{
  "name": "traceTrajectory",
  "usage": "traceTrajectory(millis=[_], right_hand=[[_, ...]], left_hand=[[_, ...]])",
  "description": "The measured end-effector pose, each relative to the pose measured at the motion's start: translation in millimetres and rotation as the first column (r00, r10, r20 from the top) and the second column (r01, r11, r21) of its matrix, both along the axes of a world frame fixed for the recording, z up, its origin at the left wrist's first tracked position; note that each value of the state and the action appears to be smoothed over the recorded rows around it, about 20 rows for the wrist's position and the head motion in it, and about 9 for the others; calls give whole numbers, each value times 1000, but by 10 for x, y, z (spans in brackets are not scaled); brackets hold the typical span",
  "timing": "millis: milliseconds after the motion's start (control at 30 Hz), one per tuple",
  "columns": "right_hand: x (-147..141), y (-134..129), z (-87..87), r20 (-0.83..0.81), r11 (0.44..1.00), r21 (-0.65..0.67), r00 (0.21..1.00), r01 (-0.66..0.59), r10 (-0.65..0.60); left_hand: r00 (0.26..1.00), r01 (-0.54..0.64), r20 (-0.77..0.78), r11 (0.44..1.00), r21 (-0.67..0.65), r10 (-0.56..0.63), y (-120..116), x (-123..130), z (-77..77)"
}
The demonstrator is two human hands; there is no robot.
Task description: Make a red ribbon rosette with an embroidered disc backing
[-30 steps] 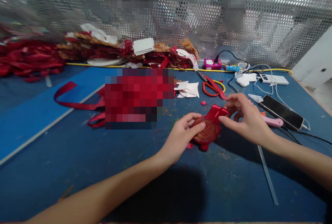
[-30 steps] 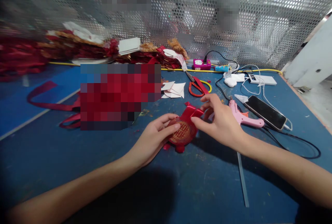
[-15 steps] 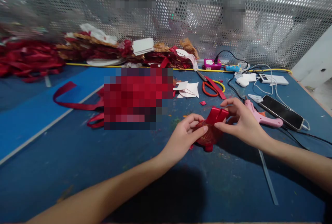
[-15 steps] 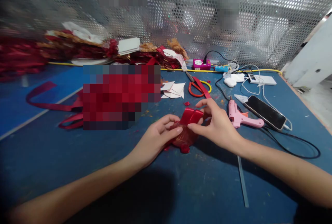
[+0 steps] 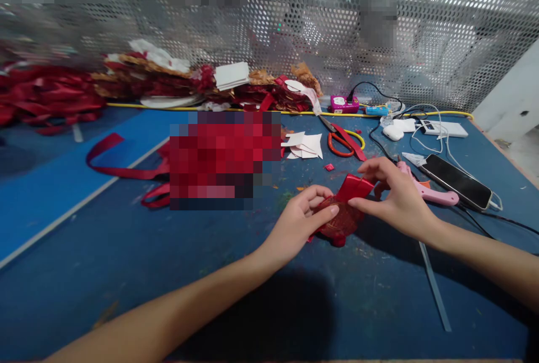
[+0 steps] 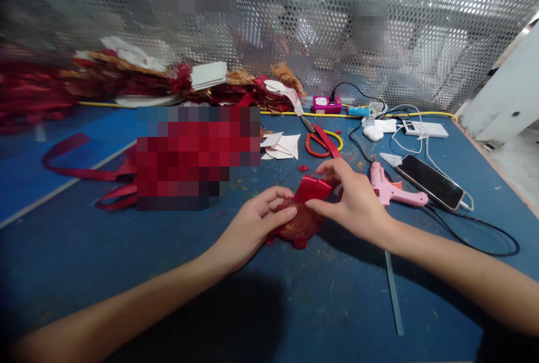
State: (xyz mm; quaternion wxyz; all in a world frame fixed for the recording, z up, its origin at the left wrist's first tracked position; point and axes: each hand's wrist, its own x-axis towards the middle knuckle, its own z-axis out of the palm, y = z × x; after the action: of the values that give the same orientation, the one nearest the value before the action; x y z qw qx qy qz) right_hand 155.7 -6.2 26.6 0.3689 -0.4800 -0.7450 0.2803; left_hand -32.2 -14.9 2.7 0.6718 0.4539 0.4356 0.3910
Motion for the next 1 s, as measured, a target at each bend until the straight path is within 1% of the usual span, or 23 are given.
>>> traceTrajectory(millis=[100,167,233,333,400,500,600,700,833,1000], right_hand=[[2,-3,13,0,1000,19,1000,-6,6],[-3,1,23,-32,1000,-8,999,-22,22],[-8,19,32,-138,996,-83,990,-41,30],[-12,66,43,-361,979,-195,932,-61,-14],[-11,93,46,-402,976,-217,914,-35,-57],[-12,101,40,-288,972,-236,955,4,-74],[-14,86,25,-160,963,-267,987,-18,-26],[-10,78,14,-85,966,-255,996,-53,32],[3,78,18,-55,969,-224,994,-100,90],[10,62,39,-53,972,-175,987,-158,150]], left_hand=[[1000,9,6,1000,-6,-9,3,-5,-6],[1000,12,23,1000,-14,-11,5,-9,-16],[999,5,36,1000,-25,-4,5,-14,-28],[999,-24,23,999,-40,25,2,-15,-40],[999,-38,25,998,-45,39,2,-13,-40],[998,-52,38,998,-40,54,6,-9,-36],[997,-67,41,997,-25,68,9,-11,-37],[997,-62,42,998,-17,63,7,-16,-39],[999,-35,20,999,-1,35,1,-16,-21],[999,-18,46,1000,-3,19,7,-6,3]])
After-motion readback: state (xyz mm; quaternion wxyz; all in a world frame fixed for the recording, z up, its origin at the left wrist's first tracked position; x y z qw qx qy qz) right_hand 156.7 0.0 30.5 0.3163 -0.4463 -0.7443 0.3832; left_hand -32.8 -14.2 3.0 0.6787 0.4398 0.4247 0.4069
